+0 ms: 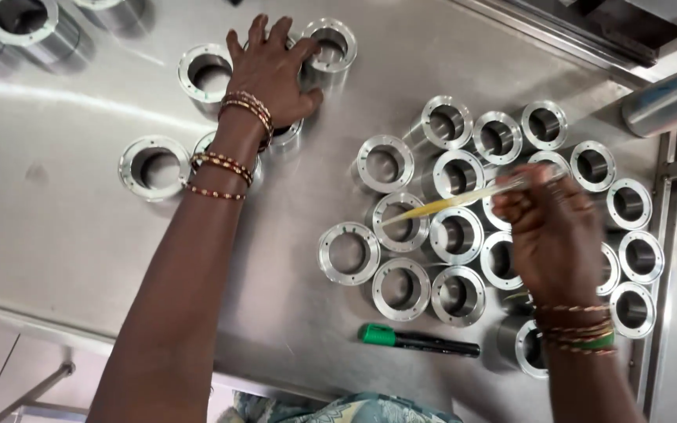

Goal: Marking metal components with a marker and applying a liquid substance with a dropper.

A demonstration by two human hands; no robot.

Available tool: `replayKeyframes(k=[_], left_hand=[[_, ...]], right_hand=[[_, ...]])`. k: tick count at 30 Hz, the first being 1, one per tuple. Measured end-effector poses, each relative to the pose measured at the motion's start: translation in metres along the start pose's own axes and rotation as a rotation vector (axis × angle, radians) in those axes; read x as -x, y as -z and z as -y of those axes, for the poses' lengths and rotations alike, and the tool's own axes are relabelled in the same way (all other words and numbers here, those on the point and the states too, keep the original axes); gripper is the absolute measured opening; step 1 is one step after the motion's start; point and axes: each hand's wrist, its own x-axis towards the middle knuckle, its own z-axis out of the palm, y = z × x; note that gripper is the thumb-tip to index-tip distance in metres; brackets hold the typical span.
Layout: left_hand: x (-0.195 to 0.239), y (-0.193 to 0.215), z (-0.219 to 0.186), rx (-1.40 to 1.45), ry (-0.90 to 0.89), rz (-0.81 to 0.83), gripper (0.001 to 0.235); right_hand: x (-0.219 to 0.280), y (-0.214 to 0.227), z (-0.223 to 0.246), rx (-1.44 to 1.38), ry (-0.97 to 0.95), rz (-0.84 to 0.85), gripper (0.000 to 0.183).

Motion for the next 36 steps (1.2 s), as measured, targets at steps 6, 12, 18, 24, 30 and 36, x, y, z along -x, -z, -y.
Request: replayKeyframes(k=[6,12,18,24,30,36], left_hand=[[0.0,-0.004,0.003,-0.006,-0.015,-0.033,0.067],[-0.003,-0.007,0.005,0.001,-0.005,-0.017,0.069],[-0.006,-0.015,0.008,-0.016,-0.029,-0.055,0.07],[0.003,-0.004,0.002,0.016,-0.062,-0.103,0.061],[0.003,-0.005,0.005,0.008,-0.083,-0.114,0.061],[0.003,-0.008,0.006,0.03,-0.084,-0.132,0.061]], right_hand=[[0.017,-0.025,-0.042,0.023,-0.073,0.066,0.018],[0.008,-0.035,-0.054,0.062,-0.099,0.064,0.02],[0.011,-0.017,-0.042,0.081,-0.077,0.054,0.016],[0.039,0.003,-0.025,0.111,-0.087,0.046,0.016],[0.04,-0.002,-0.031,0.151,-0.114,0.079,0.018],[0.035,0.003,-0.026,0.133,-0.022,0.092,0.017]])
